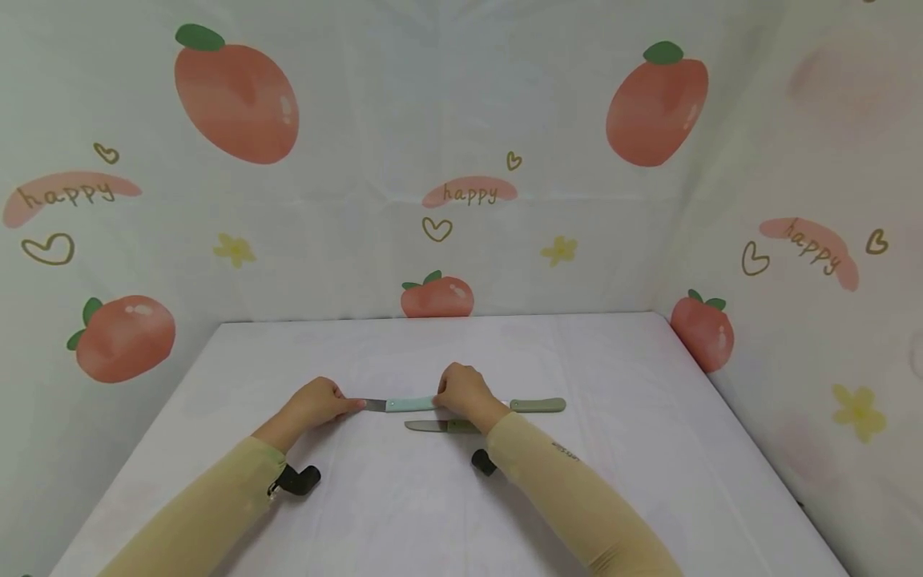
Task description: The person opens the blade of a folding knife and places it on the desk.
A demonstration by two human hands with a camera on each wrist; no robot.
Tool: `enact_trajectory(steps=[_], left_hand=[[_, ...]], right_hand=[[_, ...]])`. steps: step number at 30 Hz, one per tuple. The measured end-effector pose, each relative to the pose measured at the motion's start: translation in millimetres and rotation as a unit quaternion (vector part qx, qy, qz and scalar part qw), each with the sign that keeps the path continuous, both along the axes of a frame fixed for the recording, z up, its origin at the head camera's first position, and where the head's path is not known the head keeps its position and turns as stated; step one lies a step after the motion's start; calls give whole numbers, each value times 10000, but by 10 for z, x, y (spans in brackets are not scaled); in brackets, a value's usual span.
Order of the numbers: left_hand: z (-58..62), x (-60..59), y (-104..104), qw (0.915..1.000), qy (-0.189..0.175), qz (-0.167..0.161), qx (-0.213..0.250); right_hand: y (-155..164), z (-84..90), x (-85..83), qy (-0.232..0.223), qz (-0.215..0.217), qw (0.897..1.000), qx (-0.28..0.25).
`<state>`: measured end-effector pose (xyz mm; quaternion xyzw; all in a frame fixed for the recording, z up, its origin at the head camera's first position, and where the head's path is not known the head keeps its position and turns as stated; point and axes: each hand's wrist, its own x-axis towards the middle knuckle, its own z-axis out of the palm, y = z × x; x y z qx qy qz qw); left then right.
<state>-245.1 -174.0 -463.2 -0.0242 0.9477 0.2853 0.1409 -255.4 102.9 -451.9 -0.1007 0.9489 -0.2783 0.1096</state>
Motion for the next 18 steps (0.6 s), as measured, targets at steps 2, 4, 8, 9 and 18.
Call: enact_trajectory(steps=[2, 4, 8, 9, 18], left_hand=[[6, 16, 2, 10000, 56, 31, -17], [13, 27, 2, 9999, 99, 64, -29], [12, 49, -12, 9998, 170, 80, -100], [9, 55, -17, 9997, 189, 89, -133], [87, 177, -33, 9979, 580, 126, -243]], right_hand=[[1, 3, 5, -7, -22, 10000, -33], [10, 3, 6, -5, -23, 10000, -86], [53, 28, 24, -166, -42, 9995, -276], [68, 41, 29, -202, -43, 9993, -324], [293, 242, 116, -293, -102, 9965, -774]])
